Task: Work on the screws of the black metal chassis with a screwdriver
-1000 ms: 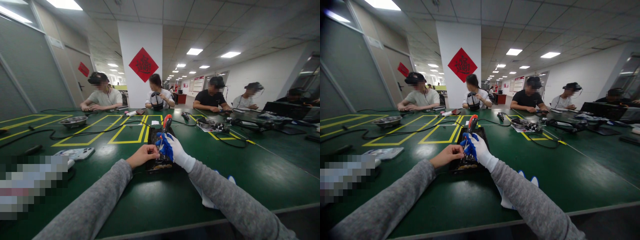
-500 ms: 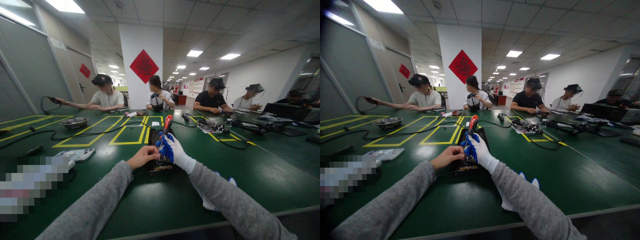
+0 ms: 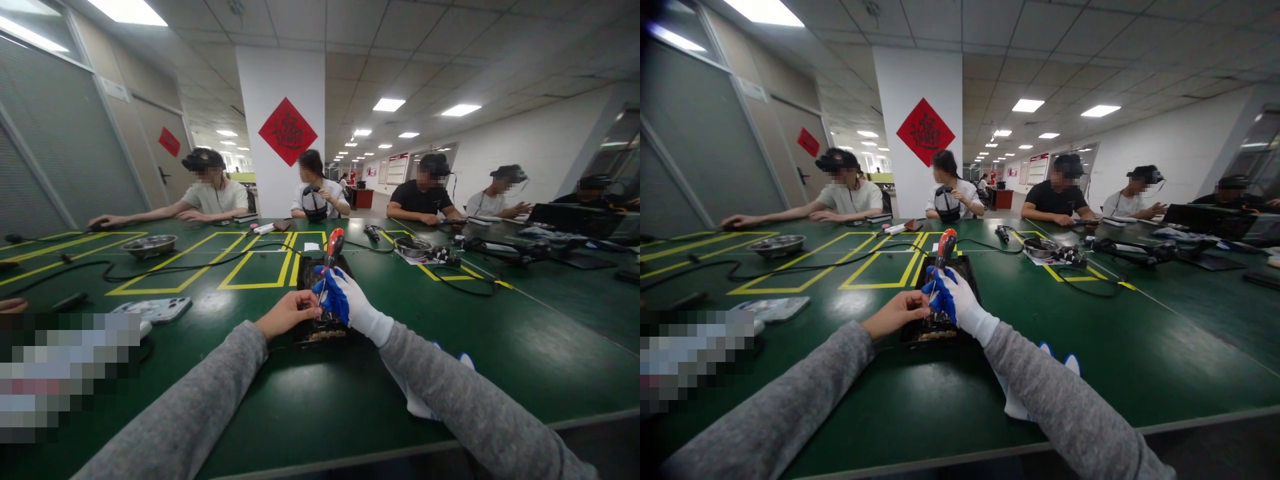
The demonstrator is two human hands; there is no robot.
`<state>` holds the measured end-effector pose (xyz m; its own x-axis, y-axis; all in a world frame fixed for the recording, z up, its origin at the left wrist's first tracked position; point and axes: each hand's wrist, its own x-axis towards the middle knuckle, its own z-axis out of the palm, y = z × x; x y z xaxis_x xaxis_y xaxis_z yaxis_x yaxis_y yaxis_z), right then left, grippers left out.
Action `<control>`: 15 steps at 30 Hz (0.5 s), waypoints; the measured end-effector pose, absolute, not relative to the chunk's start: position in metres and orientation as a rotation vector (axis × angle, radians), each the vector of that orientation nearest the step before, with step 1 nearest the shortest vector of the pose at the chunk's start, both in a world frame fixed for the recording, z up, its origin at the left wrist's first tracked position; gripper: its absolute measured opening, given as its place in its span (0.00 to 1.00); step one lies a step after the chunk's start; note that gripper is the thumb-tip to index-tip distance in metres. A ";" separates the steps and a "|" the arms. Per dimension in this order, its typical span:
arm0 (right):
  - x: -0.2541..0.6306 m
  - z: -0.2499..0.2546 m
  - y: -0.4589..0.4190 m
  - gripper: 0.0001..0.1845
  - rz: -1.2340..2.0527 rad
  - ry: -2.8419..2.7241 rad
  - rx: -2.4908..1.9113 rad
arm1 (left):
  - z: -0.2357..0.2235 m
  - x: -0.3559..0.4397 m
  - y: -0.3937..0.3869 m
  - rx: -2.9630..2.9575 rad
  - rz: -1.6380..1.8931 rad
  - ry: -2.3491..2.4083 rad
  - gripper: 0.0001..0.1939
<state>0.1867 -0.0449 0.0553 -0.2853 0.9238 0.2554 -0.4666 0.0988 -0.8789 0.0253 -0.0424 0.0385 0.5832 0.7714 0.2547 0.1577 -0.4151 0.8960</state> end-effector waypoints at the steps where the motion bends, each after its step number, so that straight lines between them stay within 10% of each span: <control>1: 0.187 0.054 -0.043 0.21 1.502 -1.173 -0.546 | 0.038 0.025 -0.042 1.892 0.852 0.743 0.13; 15: 0.187 0.050 -0.044 0.18 1.461 -1.178 -0.504 | 0.040 0.025 -0.042 1.960 0.828 0.768 0.13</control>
